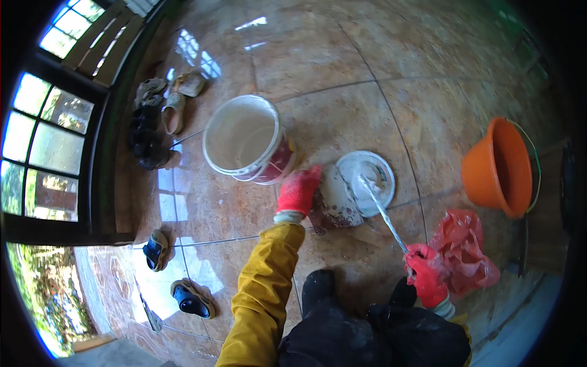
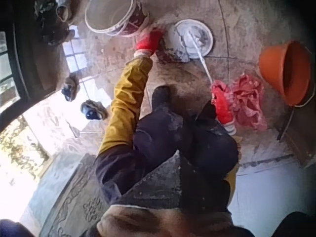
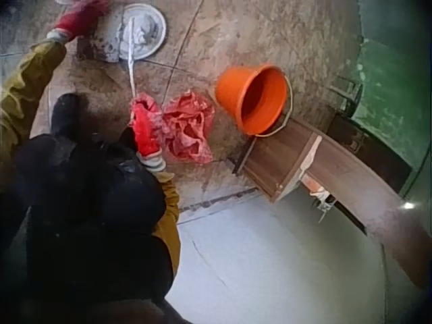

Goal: The person mixes white putty in a bucket and on a lid using a metal tool, and then applies the putty to a wall using a putty knife.

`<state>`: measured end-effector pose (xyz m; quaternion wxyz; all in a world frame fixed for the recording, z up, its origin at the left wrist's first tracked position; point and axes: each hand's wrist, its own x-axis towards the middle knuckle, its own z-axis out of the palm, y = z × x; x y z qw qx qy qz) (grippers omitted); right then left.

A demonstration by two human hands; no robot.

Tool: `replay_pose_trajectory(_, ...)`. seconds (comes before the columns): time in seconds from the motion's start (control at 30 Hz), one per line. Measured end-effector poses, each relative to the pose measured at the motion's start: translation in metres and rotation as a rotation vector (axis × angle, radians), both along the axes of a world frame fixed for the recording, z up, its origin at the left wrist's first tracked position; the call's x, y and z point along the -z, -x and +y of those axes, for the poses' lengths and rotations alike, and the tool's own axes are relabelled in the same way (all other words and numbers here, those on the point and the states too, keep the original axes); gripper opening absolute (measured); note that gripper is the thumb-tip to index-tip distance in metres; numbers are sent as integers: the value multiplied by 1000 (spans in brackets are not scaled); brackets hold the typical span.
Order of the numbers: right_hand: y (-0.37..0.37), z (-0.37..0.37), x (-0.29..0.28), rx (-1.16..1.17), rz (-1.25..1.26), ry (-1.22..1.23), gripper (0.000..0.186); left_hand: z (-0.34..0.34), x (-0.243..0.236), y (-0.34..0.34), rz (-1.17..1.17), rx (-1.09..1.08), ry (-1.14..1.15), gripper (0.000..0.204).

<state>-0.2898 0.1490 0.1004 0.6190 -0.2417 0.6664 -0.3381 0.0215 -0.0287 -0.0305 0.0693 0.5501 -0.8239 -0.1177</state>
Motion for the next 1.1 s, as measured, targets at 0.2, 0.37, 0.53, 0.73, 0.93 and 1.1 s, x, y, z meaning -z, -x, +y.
replay_pose_trajectory(0.2, -5, -30, -26, -63, 42, 160, 16, 44, -26, 1, 1180, -1008, -51, 39)
replay_pose_trajectory(0.37, -36, -115, -70, -314, 251, 252, 18, 16, -133, -93, 1515, -1080, 390, 41)
replay_pose_trajectory(0.53, -93, -203, -69, -610, 362, 537, 17, -44, -163, -145, 570, -1108, -196, 49)
replay_pose_trajectory(0.73, -95, -203, -69, -730, 749, 982, 21, -29, -183, -94, 126, -823, 7, 32)
replay_pose_trajectory(0.93, -100, -202, -77, -1044, 1660, 1193, 25, -26, -176, -65, 54, -311, 469, 27)
replay_pose_trajectory(1.1, -117, -187, -37, -1106, 2071, 777, 17, -32, -176, -38, 81, -263, 433, 28)
